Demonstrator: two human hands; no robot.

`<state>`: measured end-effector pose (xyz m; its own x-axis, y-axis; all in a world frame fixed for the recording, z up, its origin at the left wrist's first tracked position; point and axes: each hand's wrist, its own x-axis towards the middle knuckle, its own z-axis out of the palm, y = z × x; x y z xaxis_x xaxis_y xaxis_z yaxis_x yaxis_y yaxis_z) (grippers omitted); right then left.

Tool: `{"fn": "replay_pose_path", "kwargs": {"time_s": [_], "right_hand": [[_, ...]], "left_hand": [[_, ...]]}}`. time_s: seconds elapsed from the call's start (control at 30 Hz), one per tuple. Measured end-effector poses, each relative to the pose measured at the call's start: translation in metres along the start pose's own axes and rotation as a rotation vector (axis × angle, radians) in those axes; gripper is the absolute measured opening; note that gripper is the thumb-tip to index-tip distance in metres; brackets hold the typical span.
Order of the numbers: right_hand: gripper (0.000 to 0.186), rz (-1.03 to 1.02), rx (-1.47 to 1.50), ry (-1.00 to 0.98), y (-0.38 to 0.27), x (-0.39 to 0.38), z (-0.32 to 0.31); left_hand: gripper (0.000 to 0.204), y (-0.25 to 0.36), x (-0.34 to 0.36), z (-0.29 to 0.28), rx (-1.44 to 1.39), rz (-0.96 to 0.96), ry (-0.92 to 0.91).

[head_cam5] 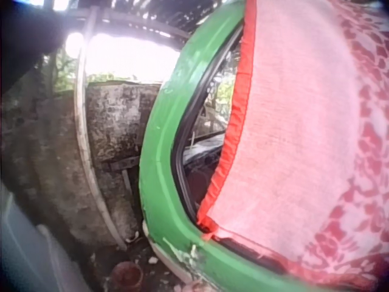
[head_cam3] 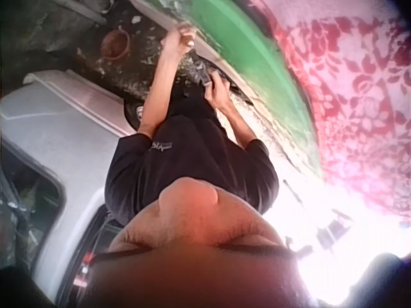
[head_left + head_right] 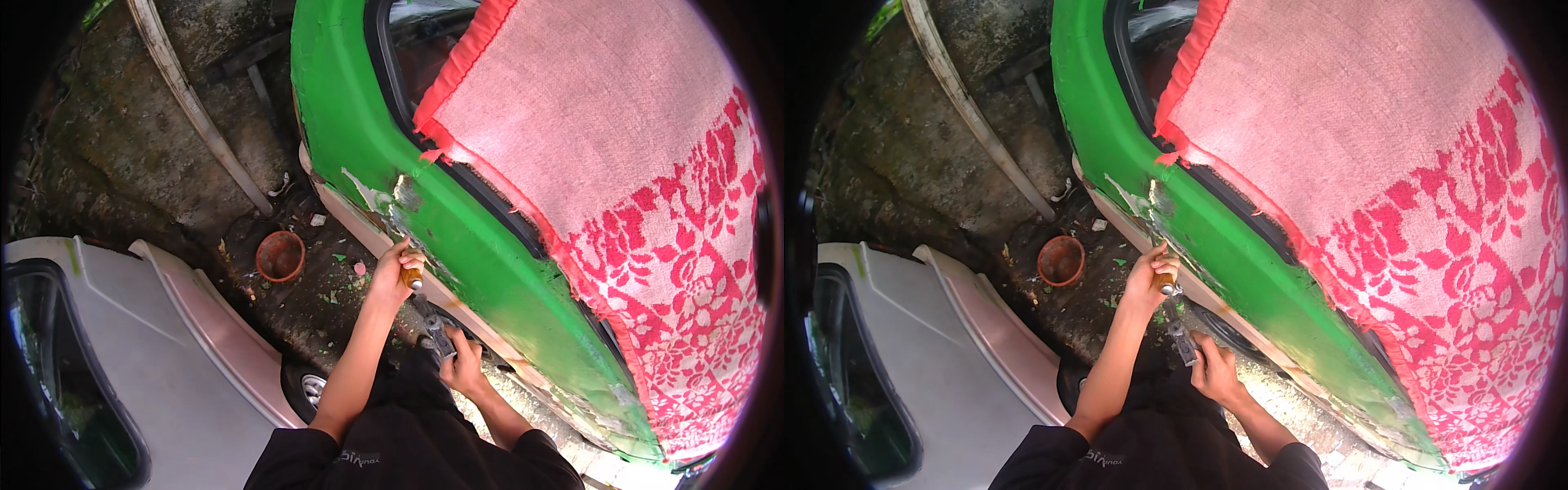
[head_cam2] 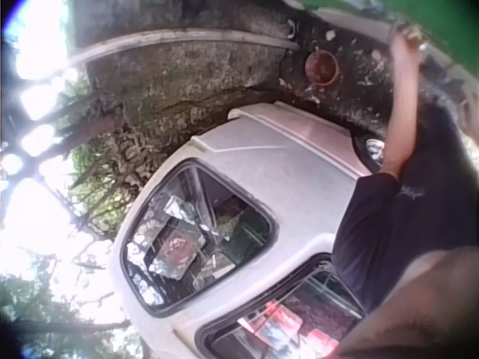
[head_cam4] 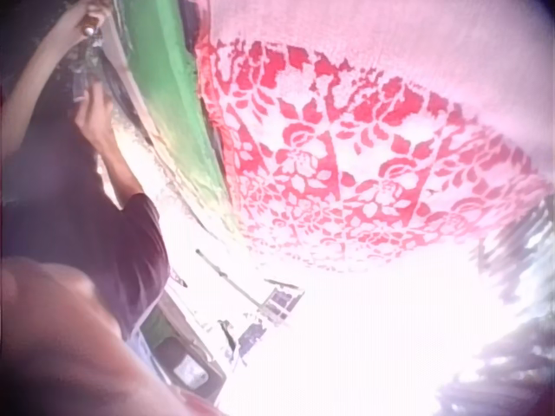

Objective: The person uses a hammer and a metal punch to repeatedly tap a dent on the side of a green car door. The person alternates between striking the punch with the hammer and repositioning the punch on the dent.

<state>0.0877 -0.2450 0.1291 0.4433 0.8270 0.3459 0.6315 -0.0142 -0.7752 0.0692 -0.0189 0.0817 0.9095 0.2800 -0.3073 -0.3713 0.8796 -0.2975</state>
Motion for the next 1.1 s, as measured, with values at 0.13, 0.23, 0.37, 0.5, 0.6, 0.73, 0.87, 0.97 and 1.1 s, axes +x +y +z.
{"fn": "replay_pose_path", "kwargs": {"time_s": [0.13, 0.23, 0.37, 0.5, 0.6, 0.73, 0.87, 0.97, 1.1], "right_hand": [[0.028, -0.057, -0.024, -0.005, 0.008, 0.008, 0.003], [0.027, 0.001, -0.007, -0.028, 0.006, 0.008, 0.002], [0.026, -0.022, -0.010, 0.000, 0.002, 0.010, 0.000], [0.027, -0.056, -0.017, 0.038, 0.003, 0.011, 0.001], [0.027, -0.043, -0.017, 0.037, 0.003, 0.012, -0.001], [0.029, -0.003, -0.033, 0.026, 0.012, 0.011, 0.001], [0.031, 0.018, 0.003, 0.069, 0.016, 0.006, 0.008], [0.032, -0.021, 0.001, 0.099, 0.020, 0.001, 0.009], [0.031, -0.019, 0.049, 0.140, 0.022, 0.002, 0.013]], "left_hand": [[0.027, 0.001, 0.009, 0.006, 0.112, 0.031, 0.023], [0.029, -0.004, 0.007, 0.009, 0.293, 0.124, 0.174], [0.031, -0.007, 0.015, 0.008, 0.554, 0.231, 0.291], [0.033, -0.007, 0.018, 0.004, 0.678, 0.245, 0.345], [0.032, -0.005, 0.019, 0.000, 0.693, 0.251, 0.321], [0.028, -0.006, 0.014, 0.008, 0.652, 0.279, 0.277], [0.027, 0.000, 0.018, 0.010, 0.591, 0.267, 0.276], [0.028, 0.003, 0.017, 0.007, 0.524, 0.212, 0.220], [0.030, 0.000, 0.013, 0.002, 0.498, 0.178, 0.149]]}}
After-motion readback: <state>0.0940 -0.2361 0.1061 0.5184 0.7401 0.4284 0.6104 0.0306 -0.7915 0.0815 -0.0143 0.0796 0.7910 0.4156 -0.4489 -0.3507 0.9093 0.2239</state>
